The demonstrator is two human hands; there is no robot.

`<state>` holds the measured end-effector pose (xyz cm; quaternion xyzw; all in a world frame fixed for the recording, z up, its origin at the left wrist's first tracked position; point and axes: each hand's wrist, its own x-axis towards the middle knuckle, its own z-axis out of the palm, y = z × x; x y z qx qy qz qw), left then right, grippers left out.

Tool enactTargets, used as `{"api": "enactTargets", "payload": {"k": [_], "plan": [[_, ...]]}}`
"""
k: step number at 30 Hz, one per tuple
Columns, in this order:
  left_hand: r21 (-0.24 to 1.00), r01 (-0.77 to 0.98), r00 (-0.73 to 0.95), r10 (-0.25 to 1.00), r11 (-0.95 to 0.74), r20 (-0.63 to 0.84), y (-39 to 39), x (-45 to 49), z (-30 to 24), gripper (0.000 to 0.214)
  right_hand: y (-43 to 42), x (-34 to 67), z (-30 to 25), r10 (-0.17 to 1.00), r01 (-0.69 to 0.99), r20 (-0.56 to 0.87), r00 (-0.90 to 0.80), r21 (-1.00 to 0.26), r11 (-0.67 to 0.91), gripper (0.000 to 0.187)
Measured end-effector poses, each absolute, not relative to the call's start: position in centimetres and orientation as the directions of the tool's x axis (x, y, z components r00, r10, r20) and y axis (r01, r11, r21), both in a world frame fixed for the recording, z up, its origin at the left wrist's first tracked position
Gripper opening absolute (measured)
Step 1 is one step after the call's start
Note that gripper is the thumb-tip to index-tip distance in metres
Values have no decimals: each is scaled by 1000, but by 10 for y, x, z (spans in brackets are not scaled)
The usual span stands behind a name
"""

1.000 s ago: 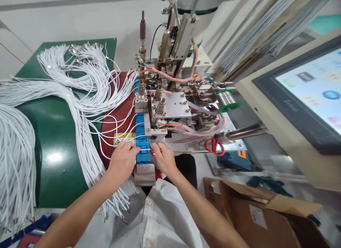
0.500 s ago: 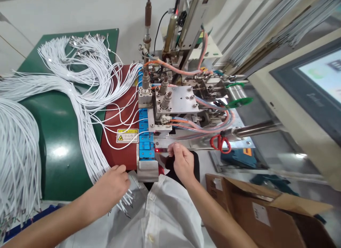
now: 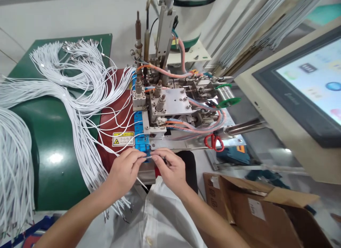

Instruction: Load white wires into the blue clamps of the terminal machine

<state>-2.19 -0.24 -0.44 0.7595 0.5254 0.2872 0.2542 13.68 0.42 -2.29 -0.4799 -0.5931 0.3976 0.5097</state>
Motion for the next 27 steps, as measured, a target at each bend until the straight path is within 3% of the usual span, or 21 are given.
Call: {"api": "enactTargets", "payload": {"k": [4,8,10,14,20,27], "plan": [[728,624,238,956,-284,169,0,-14,-5,18,7,135,-21,983,136,181,-42,-973,185,10],[812,545,124,978,-209,169,3,-8,-3,15,1,130,-29,989,8,72,126,-997,72,15],[827,534,67,984,-177,167,3,-5,-3,12,-2,128,-32,980,23,98,171,-995,95,14],[804,561,36,977,-195,212,1,-3,-6,11,-4,125,-31,967,110,174,186,-982,156,8],[747,603,45,947,-280,319,-3,-2,-18,14,-2,121,-29,971,118,134,200,-987,112,7],[846,504,102,985,-174,142,0,-7,-13,12,-4,117,-33,971,113,137,198,-987,116,8]]}}
